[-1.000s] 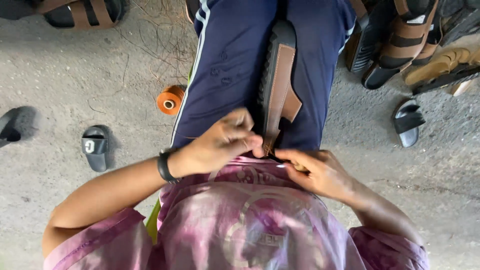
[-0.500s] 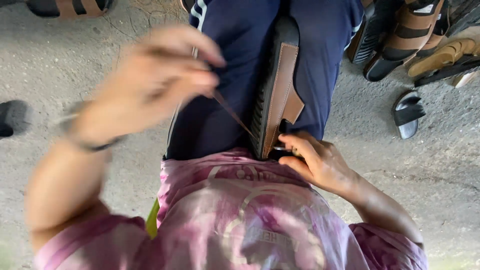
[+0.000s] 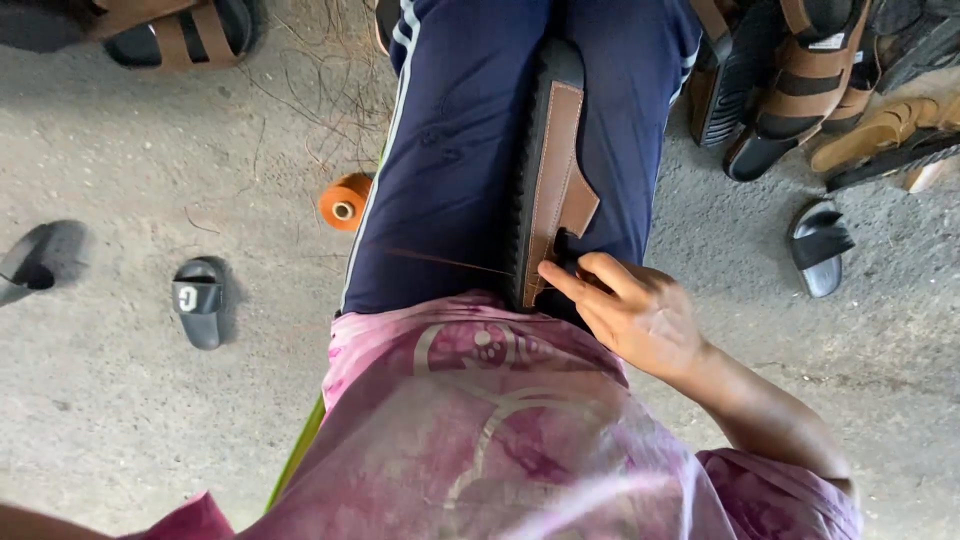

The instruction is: Hand-sewing a leather upper strap to a rubber shoe sole using a needle and thick thread.

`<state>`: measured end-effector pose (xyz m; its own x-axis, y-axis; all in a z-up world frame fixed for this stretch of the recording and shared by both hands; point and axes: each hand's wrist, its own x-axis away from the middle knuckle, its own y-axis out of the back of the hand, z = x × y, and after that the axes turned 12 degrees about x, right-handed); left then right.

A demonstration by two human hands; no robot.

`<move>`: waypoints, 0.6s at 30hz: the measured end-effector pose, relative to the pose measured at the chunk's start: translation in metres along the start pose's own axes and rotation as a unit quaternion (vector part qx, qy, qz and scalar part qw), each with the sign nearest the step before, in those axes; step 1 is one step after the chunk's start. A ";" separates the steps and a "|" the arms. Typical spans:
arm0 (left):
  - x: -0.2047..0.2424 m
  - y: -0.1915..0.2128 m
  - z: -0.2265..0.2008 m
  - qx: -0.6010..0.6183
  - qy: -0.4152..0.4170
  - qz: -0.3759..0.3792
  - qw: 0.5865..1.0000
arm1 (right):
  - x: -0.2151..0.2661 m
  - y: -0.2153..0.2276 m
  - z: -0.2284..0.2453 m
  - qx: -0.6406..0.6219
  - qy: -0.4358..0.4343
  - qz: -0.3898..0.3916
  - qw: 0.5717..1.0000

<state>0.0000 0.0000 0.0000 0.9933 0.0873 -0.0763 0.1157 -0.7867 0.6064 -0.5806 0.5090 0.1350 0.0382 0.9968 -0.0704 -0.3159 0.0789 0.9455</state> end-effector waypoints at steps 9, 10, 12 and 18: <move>-0.363 -0.191 -0.275 0.044 0.011 -0.007 0.999 | -0.002 0.010 0.011 0.158 0.002 0.100 0.982; -0.366 -0.212 -0.270 0.094 -0.003 -0.032 0.995 | -0.006 0.013 0.017 0.196 0.012 0.084 0.977; -0.370 -0.242 -0.262 0.147 -0.015 -0.057 0.987 | -0.010 0.018 0.025 0.232 0.022 0.072 0.970; -0.372 -0.273 -0.245 0.180 -0.023 -0.141 0.973 | 0.022 -0.050 0.017 0.185 0.018 0.061 0.981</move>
<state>-0.3992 0.3321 0.0566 0.9200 0.3097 -0.2403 0.3655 -0.8993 0.2402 -0.5483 0.5264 0.0917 -0.0137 0.9989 0.0449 0.0498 -0.0442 0.9978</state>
